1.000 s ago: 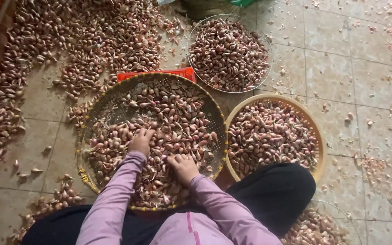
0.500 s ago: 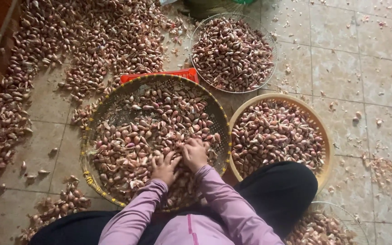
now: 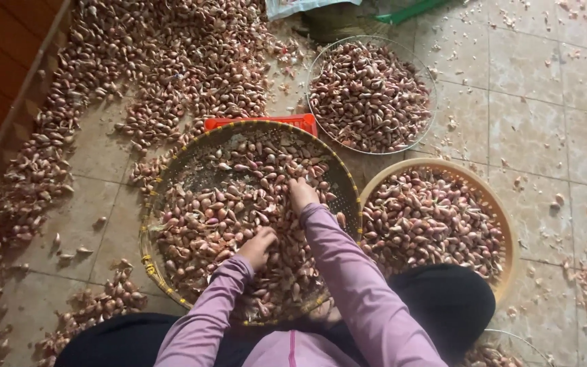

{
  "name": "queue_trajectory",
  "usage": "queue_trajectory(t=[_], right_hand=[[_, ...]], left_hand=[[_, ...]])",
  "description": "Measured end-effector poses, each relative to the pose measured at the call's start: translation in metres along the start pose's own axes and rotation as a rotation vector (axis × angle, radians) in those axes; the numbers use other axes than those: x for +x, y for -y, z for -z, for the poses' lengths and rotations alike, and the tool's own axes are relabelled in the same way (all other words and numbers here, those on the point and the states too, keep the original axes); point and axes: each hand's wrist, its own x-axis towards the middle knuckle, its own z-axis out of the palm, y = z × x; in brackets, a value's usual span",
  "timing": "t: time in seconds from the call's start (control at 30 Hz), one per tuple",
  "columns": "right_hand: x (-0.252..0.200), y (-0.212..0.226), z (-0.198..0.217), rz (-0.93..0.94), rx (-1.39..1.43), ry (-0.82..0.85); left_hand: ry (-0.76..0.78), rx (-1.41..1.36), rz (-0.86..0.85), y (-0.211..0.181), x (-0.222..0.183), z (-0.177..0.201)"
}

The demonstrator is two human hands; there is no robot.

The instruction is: Sorting and winnowing shallots by hand using a flat basket to remove debris and skins

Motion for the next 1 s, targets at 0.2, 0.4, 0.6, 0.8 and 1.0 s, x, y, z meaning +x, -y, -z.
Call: queue_trajectory(t=[0.2,0.4,0.6,0.8,1.0], right_hand=[[-0.047,0.062,0.119,0.115,0.306,-0.12],[-0.088,0.094,0.144,0.265,0.514,-0.33],[-0.133,0.072,0.135,0.178,0.73,-0.151],[-0.165,0.064,0.137,-0.007,0.683,-0.187],[-0.174,0.073,0.122,-0.009,1.068,-0.132]], left_hand=[[-0.222,-0.529,-0.19,0.019,0.002,0.072],[-0.929,0.154,-0.015,0.141,0.115,0.118],[-0.564,0.386,0.229,0.158,0.15,0.102],[-0.595,-0.103,0.461,0.181,0.093,0.112],[-0.452,0.434,0.157,0.14,0.093,0.089]])
